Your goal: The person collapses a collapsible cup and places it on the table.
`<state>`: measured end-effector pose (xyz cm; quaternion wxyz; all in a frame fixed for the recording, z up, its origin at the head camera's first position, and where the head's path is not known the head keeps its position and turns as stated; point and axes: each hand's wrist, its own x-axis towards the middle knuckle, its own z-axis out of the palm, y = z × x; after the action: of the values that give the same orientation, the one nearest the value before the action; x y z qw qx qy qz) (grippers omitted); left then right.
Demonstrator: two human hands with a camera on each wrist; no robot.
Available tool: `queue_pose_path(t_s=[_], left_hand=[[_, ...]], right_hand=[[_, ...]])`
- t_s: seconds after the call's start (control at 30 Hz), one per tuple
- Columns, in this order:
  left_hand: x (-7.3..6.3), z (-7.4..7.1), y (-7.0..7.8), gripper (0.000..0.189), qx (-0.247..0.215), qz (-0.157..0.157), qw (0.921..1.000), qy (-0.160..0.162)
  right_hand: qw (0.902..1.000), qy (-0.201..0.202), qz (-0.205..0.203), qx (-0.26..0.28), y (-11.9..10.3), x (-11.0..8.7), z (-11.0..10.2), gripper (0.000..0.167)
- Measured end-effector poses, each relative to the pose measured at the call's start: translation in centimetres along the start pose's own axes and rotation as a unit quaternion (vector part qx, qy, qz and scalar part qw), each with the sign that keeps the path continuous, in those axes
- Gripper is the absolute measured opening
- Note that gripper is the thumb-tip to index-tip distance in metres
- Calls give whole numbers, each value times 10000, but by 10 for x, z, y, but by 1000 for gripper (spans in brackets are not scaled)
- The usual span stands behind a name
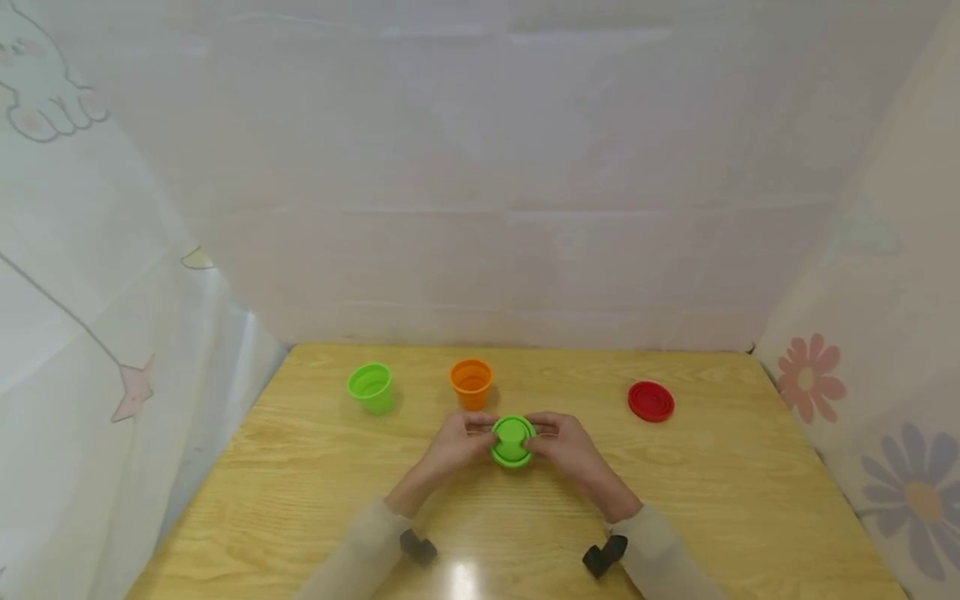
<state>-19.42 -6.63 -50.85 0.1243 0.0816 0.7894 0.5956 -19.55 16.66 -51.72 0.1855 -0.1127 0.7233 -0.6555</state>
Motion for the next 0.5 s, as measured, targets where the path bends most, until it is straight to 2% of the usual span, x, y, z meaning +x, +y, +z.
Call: queue_pose_path(t_s=[0.13, 0.23, 0.37, 0.5], left_hand=[[-4, 0, -3, 35, 29, -100, 9993, -357], [-4, -3, -5, 35, -113, -175, 9976, -667], [-2, -13, -4, 34, -376, -242, 9944, -955], [2, -20, -5, 31, -383, -263, 9923, -1149]], right_hand=[[9988, 318, 18, -383, 1, 1, 3, 51], [9979, 375, 19, -525, 2, 0, 2, 49], [9982, 167, -3, -574, 2, 0, -1, 48], [9979, -235, -60, -606, 3, 1, -5, 45]])
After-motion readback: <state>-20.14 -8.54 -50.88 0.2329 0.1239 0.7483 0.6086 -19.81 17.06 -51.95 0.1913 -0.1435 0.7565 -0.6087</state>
